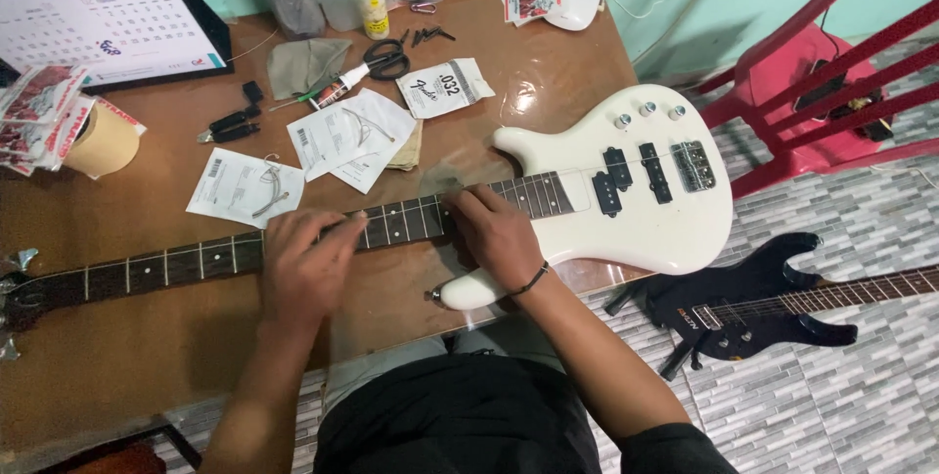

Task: Restringing and tuning a bass guitar on a workbench using a string winder.

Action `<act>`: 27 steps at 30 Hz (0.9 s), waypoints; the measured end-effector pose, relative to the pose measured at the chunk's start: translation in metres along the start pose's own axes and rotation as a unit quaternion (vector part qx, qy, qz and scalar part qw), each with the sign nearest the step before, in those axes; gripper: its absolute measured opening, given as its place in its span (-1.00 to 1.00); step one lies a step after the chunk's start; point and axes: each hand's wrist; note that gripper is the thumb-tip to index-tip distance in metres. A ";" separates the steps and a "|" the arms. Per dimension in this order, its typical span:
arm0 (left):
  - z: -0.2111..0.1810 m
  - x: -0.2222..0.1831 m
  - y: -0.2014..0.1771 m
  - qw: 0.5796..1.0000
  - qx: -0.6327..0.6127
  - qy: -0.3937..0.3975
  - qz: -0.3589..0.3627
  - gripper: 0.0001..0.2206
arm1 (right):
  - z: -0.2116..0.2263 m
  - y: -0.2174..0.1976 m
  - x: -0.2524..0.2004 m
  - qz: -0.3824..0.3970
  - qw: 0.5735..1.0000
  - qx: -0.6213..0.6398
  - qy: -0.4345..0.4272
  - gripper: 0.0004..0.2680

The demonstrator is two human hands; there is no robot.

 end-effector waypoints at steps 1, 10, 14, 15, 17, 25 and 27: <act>-0.006 0.003 0.005 1.000 -0.002 0.002 0.002 -0.87 | -0.001 0.000 -0.001 0.000 1.000 -0.001 0.003 -0.94; -0.025 0.021 0.017 0.995 -0.095 -0.030 0.002 -0.88 | -0.024 -0.016 -0.004 0.021 0.995 -0.032 -0.093 -0.94; -0.034 0.028 0.011 0.992 -0.116 -0.054 -0.012 -0.88 | -0.018 -0.005 0.010 0.022 0.995 -0.003 -0.102 -0.97; -0.037 0.030 0.008 0.990 -0.132 -0.057 -0.018 -0.88 | -0.016 0.002 0.012 0.020 0.996 0.010 -0.092 -0.95; -0.036 0.028 0.009 0.989 -0.125 -0.069 -0.030 -0.88 | -0.004 0.006 0.020 0.033 0.994 0.051 -0.095 -0.95; -0.007 0.016 0.009 0.984 -0.156 -0.073 -0.043 -0.90 | 0.016 0.007 0.041 0.088 0.981 0.154 -0.074 -0.95; 0.013 0.004 0.016 0.987 -0.147 -0.036 -0.062 -0.94 | 0.013 0.005 0.041 0.093 0.983 0.147 -0.061 -0.95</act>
Point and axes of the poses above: each hand's wrist, its own x-axis towards the middle knuckle, its own y-axis out of the palm, z = x × y, and after that the axes turned 7 degrees about -x, right-handed
